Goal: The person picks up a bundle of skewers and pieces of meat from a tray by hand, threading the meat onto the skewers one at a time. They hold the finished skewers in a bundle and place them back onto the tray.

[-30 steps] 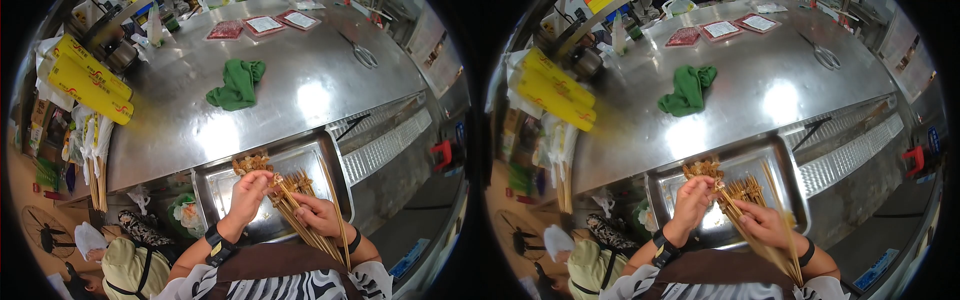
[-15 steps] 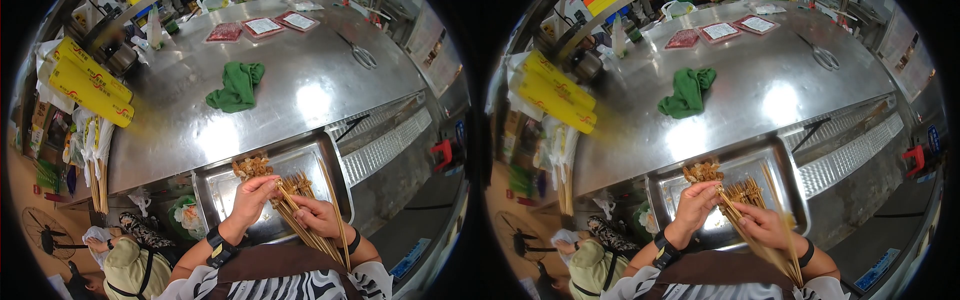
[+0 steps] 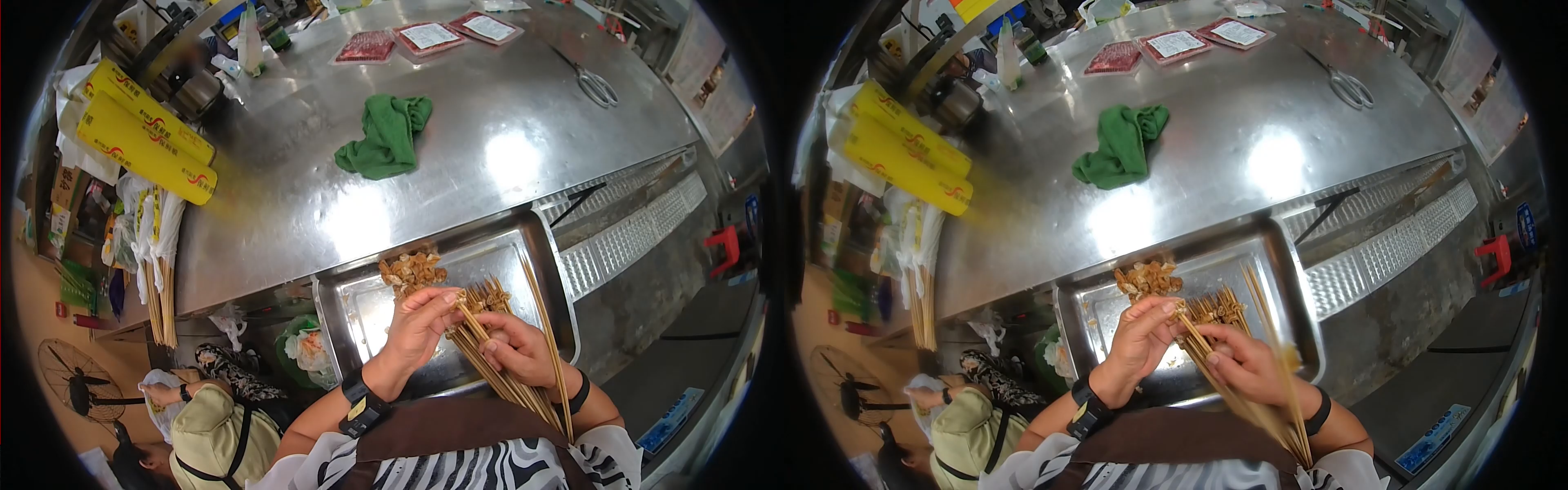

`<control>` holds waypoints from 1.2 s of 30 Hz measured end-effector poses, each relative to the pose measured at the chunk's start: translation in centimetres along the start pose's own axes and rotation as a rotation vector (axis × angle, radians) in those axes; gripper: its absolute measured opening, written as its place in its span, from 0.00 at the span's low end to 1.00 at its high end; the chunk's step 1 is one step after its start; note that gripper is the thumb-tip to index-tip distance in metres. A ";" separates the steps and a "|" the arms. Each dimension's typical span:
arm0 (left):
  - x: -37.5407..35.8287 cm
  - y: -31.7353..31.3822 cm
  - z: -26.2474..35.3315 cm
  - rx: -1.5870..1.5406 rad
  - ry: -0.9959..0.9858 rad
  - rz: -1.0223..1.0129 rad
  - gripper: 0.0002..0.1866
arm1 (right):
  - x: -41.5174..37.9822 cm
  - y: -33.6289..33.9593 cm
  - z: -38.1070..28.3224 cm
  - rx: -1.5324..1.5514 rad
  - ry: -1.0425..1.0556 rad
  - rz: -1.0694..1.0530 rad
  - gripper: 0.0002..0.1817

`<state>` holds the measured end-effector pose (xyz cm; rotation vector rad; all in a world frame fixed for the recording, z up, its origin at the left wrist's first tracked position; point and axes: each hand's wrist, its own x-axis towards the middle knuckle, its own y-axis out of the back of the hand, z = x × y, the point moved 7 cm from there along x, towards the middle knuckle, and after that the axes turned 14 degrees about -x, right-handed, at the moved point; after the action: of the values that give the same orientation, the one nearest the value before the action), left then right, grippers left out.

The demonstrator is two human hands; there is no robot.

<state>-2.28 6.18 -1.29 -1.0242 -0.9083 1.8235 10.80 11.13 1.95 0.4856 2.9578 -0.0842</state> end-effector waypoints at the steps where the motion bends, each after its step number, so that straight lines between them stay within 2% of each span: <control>1: 0.0 0.1 -0.1 0.001 0.005 0.013 0.06 | 0.0 0.0 0.0 0.038 0.008 0.014 0.21; 11: -0.9 -0.6 -0.2 0.137 0.026 0.111 0.04 | 0.0 0.1 0.4 0.138 -0.013 0.057 0.07; 24: -1.8 -1.0 -0.8 0.262 0.063 0.113 0.04 | -0.1 0.1 0.1 0.133 0.021 0.056 0.06; 27: -1.7 -1.2 -0.4 0.302 0.070 0.117 0.04 | -0.2 0.3 0.3 0.097 0.003 0.058 0.06; 30: -1.4 -1.1 -0.1 0.349 0.066 0.105 0.04 | -0.3 0.6 0.0 -0.063 -0.017 0.085 0.09; 32: -1.3 -1.0 0.1 0.360 0.052 0.097 0.04 | -0.3 1.2 -1.7 -0.290 0.151 0.212 0.11; 33: -1.3 -1.0 0.1 0.389 0.069 0.104 0.04 | -0.1 1.4 -2.2 -0.293 0.155 0.217 0.11; 35: -1.1 -1.0 0.1 0.419 0.088 0.098 0.04 | -0.6 1.3 -6.2 -0.672 0.553 0.280 0.12; 36: -1.0 -0.6 0.2 0.493 0.094 0.137 0.04 | -0.6 0.8 -7.3 -0.658 0.617 0.235 0.10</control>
<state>-1.94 5.43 -0.40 -0.8599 -0.3077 1.9594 10.68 12.27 9.27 0.8564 3.1590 1.2178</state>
